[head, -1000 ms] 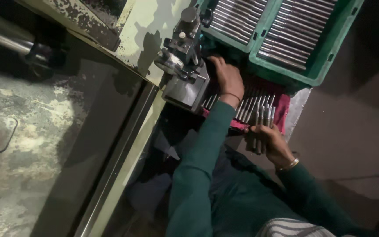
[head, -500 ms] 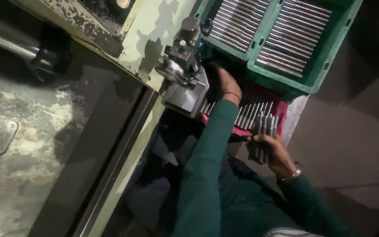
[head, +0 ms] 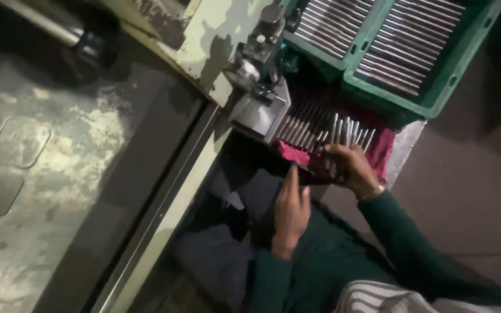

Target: The person repeatedly picks up bundles of small metal rods from a green plastic crate and places them into a metal tray on the floor. The person also handles a long metal rod, moving it between the crate and the tray.

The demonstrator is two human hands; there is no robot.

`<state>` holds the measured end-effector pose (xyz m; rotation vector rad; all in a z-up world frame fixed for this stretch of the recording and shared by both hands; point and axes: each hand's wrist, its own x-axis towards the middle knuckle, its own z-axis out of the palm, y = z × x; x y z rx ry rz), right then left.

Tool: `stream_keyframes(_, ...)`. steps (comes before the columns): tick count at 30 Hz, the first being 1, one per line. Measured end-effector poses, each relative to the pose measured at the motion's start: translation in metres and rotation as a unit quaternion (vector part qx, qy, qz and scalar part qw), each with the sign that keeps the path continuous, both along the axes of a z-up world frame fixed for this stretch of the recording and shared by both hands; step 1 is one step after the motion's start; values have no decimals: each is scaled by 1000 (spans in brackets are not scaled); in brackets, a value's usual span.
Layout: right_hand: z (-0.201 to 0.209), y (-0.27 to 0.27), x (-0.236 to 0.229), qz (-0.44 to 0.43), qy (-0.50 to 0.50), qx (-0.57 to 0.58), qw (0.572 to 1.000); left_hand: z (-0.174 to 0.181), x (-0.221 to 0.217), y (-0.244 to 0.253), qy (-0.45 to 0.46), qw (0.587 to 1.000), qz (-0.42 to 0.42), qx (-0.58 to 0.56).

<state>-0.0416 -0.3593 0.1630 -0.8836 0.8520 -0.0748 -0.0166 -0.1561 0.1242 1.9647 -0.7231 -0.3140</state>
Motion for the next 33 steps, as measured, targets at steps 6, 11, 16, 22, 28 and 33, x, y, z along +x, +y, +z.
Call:
stream_keyframes(6, -2, -2, 30, -4, 36, -9, 999, -33, -19, 66, 108, 985, 119, -66)
stream_keyframes(11, -13, -3, 50, 22, 13, -66, 997, -53, 0, 69, 166, 960, 207, -85)
stream_keyframes(16, -14, 2, 70, 17, 22, -57, 998, -53, 9, 73, 157, 966, 192, -79)
stream_keyframes(22, -11, 3, 87, -1, 43, -65, 997, -49, 16, 80, 162, 966, 184, -82)
stream_keyframes(28, -35, -8, 80, -39, 72, -67, 994, -62, 23, 81, 200, 950, 197, -138)
stream_keyframes(33, -48, -20, 65, -65, 40, -52, 996, -75, 26, 81, 197, 949, 203, -136)
